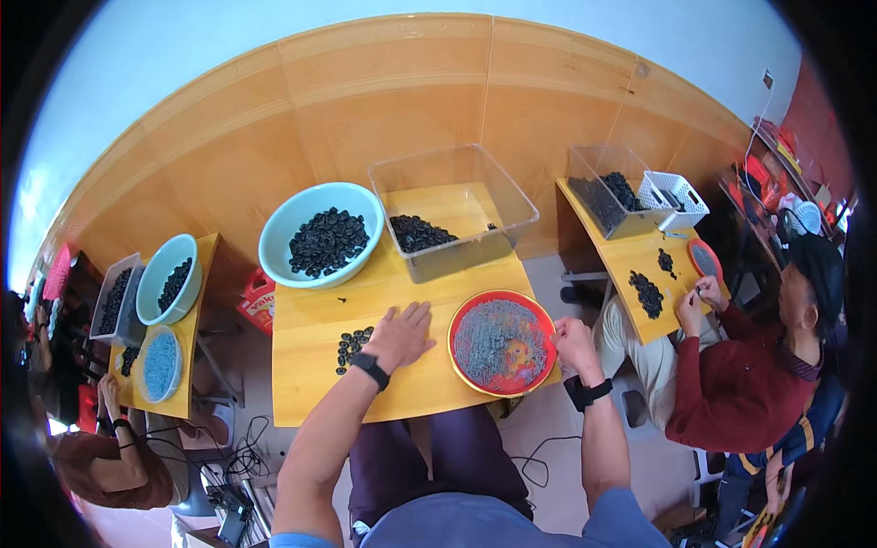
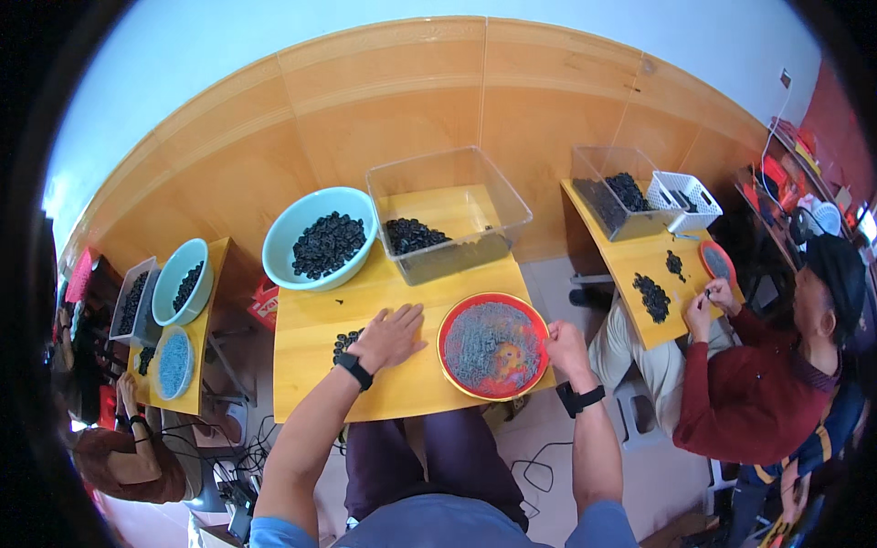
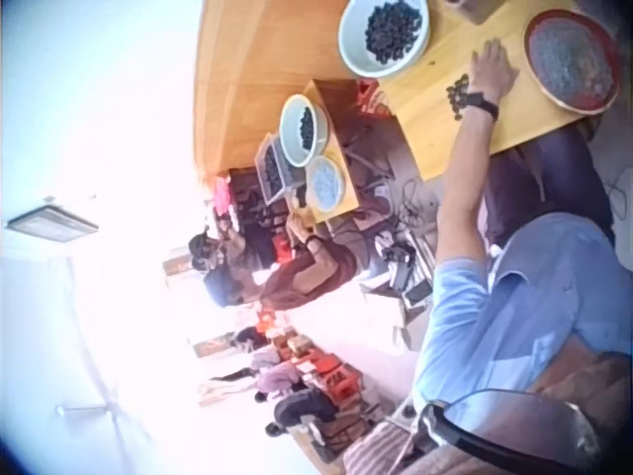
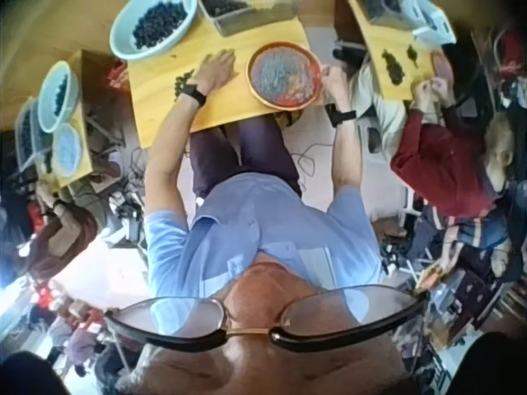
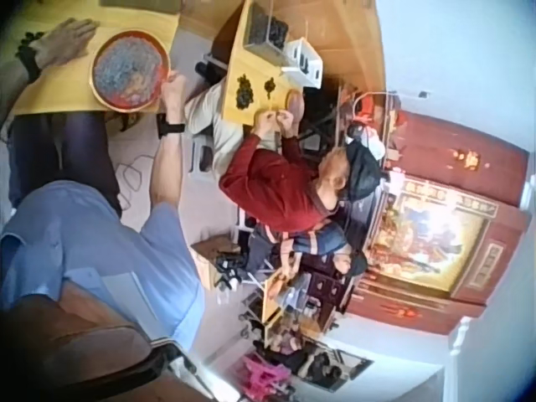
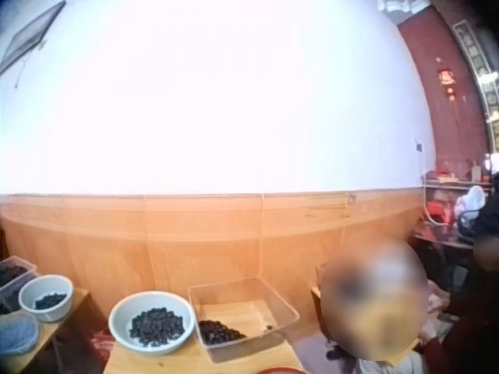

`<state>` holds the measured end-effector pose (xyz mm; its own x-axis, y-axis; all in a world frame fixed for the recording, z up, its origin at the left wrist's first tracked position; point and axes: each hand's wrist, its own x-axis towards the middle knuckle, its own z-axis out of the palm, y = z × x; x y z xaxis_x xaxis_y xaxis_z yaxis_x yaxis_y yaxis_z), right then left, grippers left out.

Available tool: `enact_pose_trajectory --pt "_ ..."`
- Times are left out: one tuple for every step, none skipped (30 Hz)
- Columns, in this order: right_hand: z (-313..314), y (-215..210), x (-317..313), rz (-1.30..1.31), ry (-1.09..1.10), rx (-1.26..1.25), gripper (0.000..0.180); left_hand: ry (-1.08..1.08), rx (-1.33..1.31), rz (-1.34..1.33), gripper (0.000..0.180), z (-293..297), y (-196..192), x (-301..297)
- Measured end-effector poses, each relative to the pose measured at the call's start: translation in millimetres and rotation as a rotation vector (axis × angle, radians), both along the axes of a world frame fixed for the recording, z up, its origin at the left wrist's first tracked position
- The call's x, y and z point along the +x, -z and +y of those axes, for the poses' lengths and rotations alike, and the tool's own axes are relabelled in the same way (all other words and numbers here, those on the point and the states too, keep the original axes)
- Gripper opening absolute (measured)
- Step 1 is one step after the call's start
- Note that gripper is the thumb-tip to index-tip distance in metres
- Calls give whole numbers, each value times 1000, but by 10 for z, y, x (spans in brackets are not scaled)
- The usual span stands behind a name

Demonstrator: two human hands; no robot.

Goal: Sorting small black plastic industrial parts or buttons into a container at a workbench.

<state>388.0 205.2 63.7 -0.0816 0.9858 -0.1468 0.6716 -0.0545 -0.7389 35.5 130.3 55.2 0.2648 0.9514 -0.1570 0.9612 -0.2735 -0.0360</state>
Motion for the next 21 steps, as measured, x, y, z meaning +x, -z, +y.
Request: enact_pose_trajectory --pt "10 -8 -48 15 -19 -18 14 -24 36 20 63 -99 30 -114" --pt "33 23 -92 24 -34 -7 14 -50 74 40 64 -185 42 -214" --pt "61 74 -110 56 -48 -19 14 -61 86 47 64 -249 41 -271" --pt "84 128 -123 87 -61 -31 13 -94 98 32 64 -306 46 -318" --pt "80 106 -174 105 -81 -31 12 -128 108 20 64 -358 22 -360" --pt "86 88 -232 113 -92 -23 12 -138 117 28 64 -392 1 -396" --pt "86 78 -292 109 -91 -44 12 -156 119 2 64 -416 -17 -425" --pt "68 59 -326 103 -83 -66 11 -167 119 -27 64 -431 -23 -448" --pt "105 143 -341 181 -96 -67 10 -165 125 -23 64 -453 -23 -473" --pt "133 169 -349 185 -92 -62 10 -188 144 -57 61 -475 -25 -502" --pt "122 171 -377 172 -102 -54 13 -211 157 -93 59 -495 -36 -518" --pt "112 174 -398 158 -110 -47 15 -203 157 -92 59 -506 -49 -544" --pt "104 174 -410 159 -102 -47 15 -226 157 -104 56 -522 -62 -575" --pt "107 166 -413 199 -107 -70 17 -248 159 -117 54 -526 -77 -599" --pt "115 159 -404 240 -112 -94 19 -258 202 -149 50 -538 -83 -612" --pt "187 220 -366 239 -104 -91 19 -250 203 -150 50 -546 -90 -631" --pt "326 311 -265 83 -129 213 21 -257 213 -179 48 -524 -151 -597" --pt "366 308 -234 -78 -159 508 24 -270 217 -205 46 -530 -178 -590" --pt "508 269 -222 55 -89 394 27 -237 279 -204 46 -493 -193 -592" --pt "690 99 -330 193 -26 278 31 -237 277 -203 46 -456 -187 -622" --pt "795 -147 -514 325 -20 198 33 -371 250 -468 50 -414 -149 -677"
